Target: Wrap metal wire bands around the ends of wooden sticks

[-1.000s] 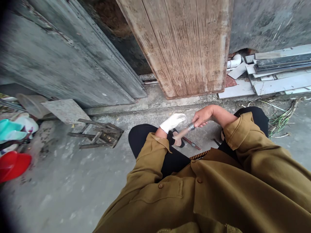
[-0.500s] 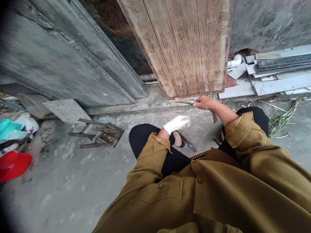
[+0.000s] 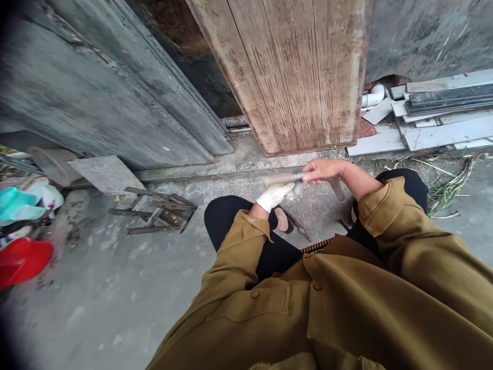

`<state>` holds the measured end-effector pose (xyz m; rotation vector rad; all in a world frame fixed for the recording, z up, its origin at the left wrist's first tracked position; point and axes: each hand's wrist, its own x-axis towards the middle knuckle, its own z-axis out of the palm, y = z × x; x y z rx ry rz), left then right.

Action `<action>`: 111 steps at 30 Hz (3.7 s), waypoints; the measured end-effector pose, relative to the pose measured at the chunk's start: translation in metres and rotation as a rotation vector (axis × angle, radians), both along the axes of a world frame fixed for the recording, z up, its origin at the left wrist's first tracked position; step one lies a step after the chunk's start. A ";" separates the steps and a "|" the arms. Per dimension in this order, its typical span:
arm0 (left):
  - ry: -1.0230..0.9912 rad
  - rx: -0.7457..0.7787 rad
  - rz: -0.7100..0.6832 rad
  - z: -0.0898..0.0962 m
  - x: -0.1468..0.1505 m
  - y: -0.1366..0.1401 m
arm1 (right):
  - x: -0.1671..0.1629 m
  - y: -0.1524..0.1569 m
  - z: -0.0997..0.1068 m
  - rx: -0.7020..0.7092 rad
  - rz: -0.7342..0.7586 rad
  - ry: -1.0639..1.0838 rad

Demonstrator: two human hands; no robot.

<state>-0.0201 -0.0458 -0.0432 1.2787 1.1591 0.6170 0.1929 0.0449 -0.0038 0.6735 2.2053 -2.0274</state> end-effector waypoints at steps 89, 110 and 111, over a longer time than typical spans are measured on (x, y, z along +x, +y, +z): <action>0.036 -0.063 -0.183 0.003 -0.001 -0.005 | 0.008 0.020 -0.016 0.298 -0.521 -0.244; 0.004 -0.060 -0.198 0.006 0.001 -0.007 | 0.002 0.014 -0.015 0.204 -0.549 -0.267; 0.005 -0.058 -0.207 0.006 0.001 -0.008 | 0.000 0.015 -0.018 0.302 -0.495 -0.369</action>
